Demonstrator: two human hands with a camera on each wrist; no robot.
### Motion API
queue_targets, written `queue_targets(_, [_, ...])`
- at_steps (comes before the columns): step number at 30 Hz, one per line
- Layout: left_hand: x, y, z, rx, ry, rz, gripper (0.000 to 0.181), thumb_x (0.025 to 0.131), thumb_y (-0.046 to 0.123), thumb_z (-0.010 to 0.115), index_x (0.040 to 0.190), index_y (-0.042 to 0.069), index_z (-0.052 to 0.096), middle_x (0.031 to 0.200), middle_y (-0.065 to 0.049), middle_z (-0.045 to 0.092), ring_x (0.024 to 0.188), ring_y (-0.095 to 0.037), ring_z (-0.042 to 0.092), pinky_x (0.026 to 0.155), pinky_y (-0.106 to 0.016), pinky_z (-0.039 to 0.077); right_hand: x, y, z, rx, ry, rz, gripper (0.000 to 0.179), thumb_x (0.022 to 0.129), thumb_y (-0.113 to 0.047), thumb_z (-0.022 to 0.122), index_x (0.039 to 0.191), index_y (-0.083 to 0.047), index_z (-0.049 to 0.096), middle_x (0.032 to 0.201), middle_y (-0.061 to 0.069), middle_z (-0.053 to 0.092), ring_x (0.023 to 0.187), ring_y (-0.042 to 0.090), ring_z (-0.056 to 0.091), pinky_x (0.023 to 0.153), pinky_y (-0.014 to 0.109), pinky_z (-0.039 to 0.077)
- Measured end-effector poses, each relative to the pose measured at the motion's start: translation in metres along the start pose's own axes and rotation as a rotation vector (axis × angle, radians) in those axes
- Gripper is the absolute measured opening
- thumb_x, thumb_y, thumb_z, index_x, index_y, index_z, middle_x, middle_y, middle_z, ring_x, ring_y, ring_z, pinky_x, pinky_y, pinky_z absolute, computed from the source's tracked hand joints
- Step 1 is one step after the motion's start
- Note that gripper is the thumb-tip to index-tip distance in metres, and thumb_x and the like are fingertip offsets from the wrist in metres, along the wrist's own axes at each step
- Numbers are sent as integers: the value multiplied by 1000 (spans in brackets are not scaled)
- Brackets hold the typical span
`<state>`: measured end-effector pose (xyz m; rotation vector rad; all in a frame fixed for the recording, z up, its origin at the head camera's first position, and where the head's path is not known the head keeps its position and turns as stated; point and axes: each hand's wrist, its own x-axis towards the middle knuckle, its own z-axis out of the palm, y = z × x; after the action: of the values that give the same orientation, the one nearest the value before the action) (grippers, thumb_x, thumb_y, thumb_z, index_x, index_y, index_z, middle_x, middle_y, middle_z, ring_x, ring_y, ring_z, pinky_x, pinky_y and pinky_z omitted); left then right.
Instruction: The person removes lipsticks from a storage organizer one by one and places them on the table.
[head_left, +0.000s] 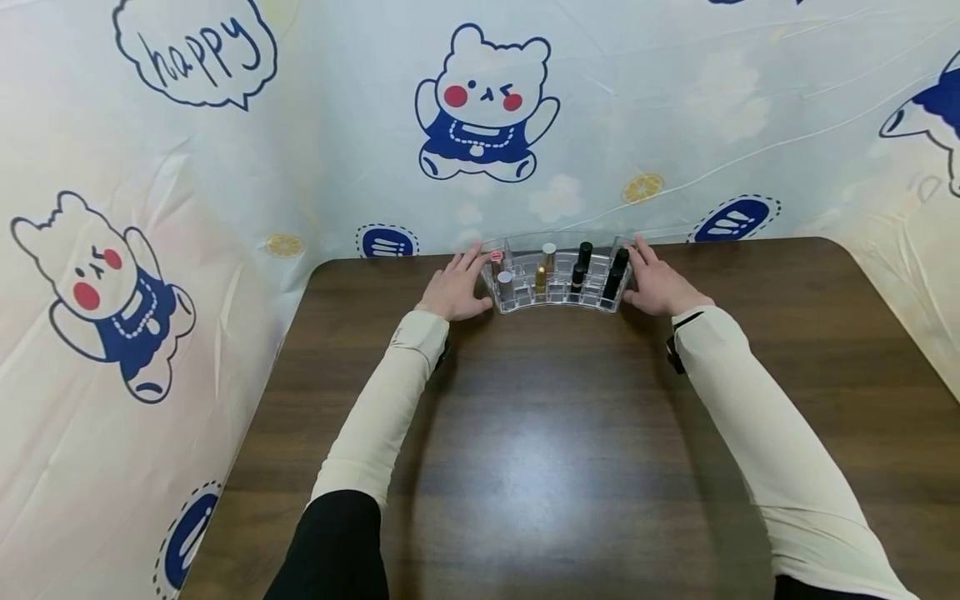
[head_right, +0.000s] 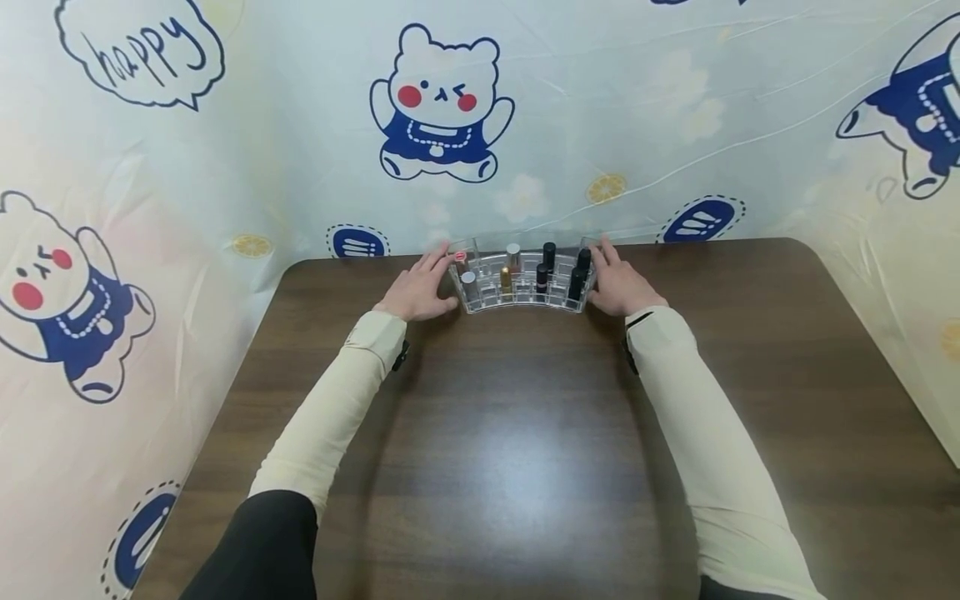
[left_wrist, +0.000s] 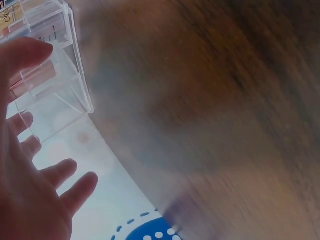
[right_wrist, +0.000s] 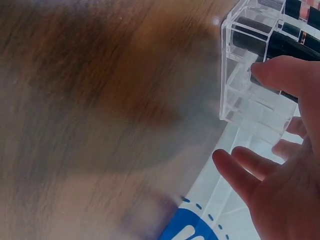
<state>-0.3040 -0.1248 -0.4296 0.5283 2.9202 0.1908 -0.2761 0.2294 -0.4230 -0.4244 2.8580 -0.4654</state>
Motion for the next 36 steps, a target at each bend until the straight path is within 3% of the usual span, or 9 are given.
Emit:
queue_targets(19, [-7, -2, 5, -19, 1, 24, 91, 81, 60, 61, 153, 18, 24, 165, -4, 0, 149, -36, 16, 114, -58, 27, -5, -7, 0, 30, -65, 44, 100, 86, -26, 70, 153, 3, 2, 160, 21, -15, 141, 53, 17, 111, 62, 24])
queue_targets(26, [-14, -3, 6, 6, 23, 48, 90, 79, 64, 61, 149, 17, 30, 165, -6, 2, 149, -31, 18, 112, -58, 30, -8, -10, 2, 18, -71, 40, 102, 85, -31, 71, 153, 4, 3, 160, 21, -15, 142, 52, 16, 111, 62, 25])
queue_targets(36, [-24, 2, 3, 19, 17, 32, 90, 78, 66, 61, 146, 14, 33, 164, -8, 5, 147, -28, 23, 113, -55, 30, -14, -14, 7, 2, -43, 30, 101, 86, -34, 71, 152, 6, 6, 160, 23, -11, 141, 52, 19, 111, 61, 26])
